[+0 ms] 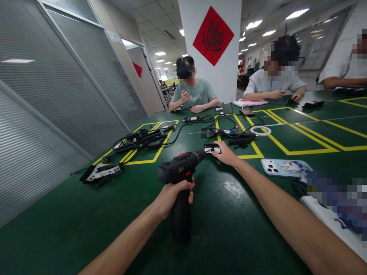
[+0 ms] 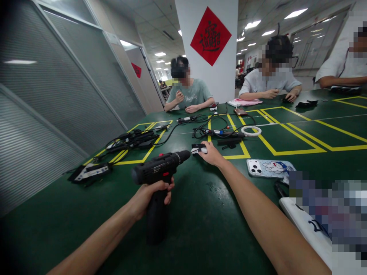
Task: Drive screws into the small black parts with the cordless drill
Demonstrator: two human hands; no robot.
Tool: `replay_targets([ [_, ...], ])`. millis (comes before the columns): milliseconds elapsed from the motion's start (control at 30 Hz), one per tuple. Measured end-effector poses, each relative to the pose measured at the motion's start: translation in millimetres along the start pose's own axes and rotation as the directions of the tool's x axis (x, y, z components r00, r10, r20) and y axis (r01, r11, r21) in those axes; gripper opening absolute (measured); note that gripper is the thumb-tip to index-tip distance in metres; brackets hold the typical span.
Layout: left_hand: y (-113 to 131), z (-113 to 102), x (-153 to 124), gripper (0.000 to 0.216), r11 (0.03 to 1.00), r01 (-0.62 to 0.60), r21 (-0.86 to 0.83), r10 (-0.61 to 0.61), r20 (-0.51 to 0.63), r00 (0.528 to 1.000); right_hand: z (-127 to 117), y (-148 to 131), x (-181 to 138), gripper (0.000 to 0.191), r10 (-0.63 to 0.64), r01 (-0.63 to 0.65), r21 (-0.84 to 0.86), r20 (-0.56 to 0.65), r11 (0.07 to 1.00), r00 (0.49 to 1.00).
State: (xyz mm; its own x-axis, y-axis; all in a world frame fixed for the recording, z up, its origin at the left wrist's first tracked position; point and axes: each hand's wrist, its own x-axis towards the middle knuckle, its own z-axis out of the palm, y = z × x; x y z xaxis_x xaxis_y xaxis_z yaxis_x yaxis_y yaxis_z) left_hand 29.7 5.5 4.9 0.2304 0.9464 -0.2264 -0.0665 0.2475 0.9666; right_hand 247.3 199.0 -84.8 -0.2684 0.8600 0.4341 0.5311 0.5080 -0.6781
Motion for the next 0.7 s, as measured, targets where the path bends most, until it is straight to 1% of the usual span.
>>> replay_targets([
  [367, -1.3, -1.0, 2.5, 0.018, 1.000, -0.007, -0.001, 0.007, 0.015, 1.000, -1.8, -1.5, 0.7, 0.045, -0.002, 0.002, -0.015, 0.016, 1.000, 1.000],
  [533, -1.5, -1.1, 2.6, 0.020, 1.000, -0.008, -0.025, 0.008, 0.005, 1.000, -2.9, -2.0, 0.2, 0.044, -0.005, 0.005, -0.025, 0.013, 1.000, 1.000],
  [700, 0.2, -0.2, 1.6, 0.019, 1.000, -0.021, -0.001, 0.021, 0.011, 1.000, -2.9, -3.3, -0.2, 0.044, -0.003, 0.003, -0.017, 0.012, 1.000, 1.000],
])
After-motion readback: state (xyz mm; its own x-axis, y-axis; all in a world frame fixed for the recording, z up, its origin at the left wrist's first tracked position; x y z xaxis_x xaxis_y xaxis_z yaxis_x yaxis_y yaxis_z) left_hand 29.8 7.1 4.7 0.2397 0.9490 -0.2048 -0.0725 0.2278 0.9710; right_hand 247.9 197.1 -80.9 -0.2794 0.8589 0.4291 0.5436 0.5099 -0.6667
